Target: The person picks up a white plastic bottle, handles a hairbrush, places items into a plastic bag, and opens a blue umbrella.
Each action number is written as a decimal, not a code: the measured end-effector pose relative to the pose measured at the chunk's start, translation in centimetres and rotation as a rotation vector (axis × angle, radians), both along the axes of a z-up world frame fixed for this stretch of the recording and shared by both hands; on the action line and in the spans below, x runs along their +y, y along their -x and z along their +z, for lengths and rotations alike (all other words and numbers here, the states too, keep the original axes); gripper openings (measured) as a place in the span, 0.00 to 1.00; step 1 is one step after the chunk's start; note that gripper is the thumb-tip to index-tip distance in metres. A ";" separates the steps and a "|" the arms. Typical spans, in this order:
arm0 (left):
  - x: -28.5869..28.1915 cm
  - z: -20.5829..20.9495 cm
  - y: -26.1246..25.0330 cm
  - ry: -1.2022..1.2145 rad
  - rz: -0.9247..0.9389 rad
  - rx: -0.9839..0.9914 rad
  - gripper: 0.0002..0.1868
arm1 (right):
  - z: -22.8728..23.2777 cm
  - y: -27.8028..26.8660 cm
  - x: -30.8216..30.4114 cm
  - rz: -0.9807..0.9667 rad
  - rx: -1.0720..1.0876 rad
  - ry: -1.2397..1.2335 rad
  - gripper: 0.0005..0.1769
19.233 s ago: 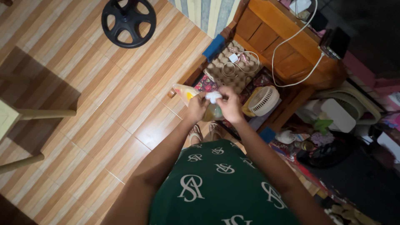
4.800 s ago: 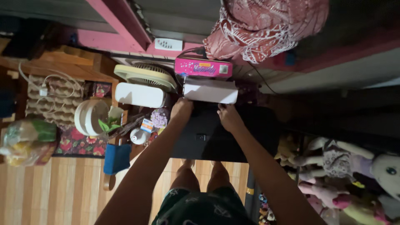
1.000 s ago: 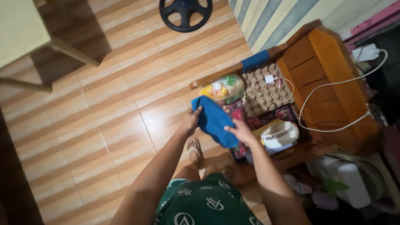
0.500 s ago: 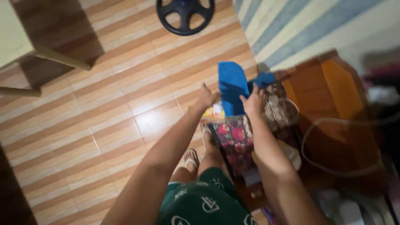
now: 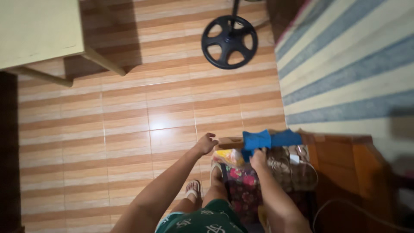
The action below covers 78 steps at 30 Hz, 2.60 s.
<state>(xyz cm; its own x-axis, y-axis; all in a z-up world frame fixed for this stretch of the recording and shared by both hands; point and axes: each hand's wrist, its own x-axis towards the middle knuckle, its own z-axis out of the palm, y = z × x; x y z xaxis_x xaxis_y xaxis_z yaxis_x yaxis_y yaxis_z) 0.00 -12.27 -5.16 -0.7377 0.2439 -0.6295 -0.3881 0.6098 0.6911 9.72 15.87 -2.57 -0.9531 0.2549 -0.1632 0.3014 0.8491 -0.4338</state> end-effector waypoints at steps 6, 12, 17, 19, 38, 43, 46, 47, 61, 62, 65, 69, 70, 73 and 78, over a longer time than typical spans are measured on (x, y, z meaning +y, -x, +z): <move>-0.7 7.5 2.4 -0.139 0.098 0.003 0.33 | 3.0 5.4 -3.9 0.094 -0.197 -0.161 0.15; -8.0 14.0 4.9 -0.258 0.205 0.132 0.29 | 6.2 12.8 -12.8 0.301 -0.201 0.228 0.13; -18.4 19.6 6.7 -0.388 0.465 -0.026 0.27 | 9.3 20.6 -21.5 0.421 -0.363 0.414 0.17; -21.7 21.3 9.2 -0.411 0.529 -0.011 0.26 | 10.4 25.1 -25.8 0.542 -0.329 0.491 0.17; -33.8 25.0 52.3 -0.575 0.295 -0.022 0.22 | 18.1 61.6 -38.7 0.549 -0.380 0.595 0.19; -31.8 24.2 67.8 -0.596 0.261 -0.009 0.22 | 16.2 75.6 -36.1 0.544 -0.356 0.617 0.16; -31.2 26.2 78.0 -0.525 0.273 0.052 0.21 | 19.8 87.4 -37.0 0.612 -0.284 0.475 0.14; -30.9 26.8 80.7 -0.498 0.278 0.074 0.21 | 21.1 90.8 -37.5 0.659 -0.231 0.411 0.13; -35.2 28.5 122.2 -0.549 0.318 0.058 0.21 | 22.4 135.0 -39.7 0.596 -0.202 0.515 0.16; -35.1 28.0 125.5 -0.537 0.312 0.052 0.21 | 21.5 137.5 -39.0 0.530 -0.230 0.525 0.19; -35.3 27.5 135.7 -0.502 0.297 0.070 0.20 | 20.8 145.6 -36.9 0.855 0.142 0.358 0.17; -34.6 26.9 149.5 -0.483 0.221 0.123 0.21 | 21.9 152.9 -34.6 0.331 -0.280 0.616 0.22; -34.2 27.1 152.5 -0.460 0.210 0.166 0.21 | 22.1 154.8 -34.3 0.289 -0.300 0.594 0.22; -32.5 27.4 160.2 -0.441 0.195 0.154 0.21 | 22.0 161.3 -33.3 0.275 -0.377 0.637 0.23; -29.1 23.2 172.9 -0.514 0.266 0.075 0.21 | 19.3 176.0 -33.3 0.450 -0.302 0.657 0.19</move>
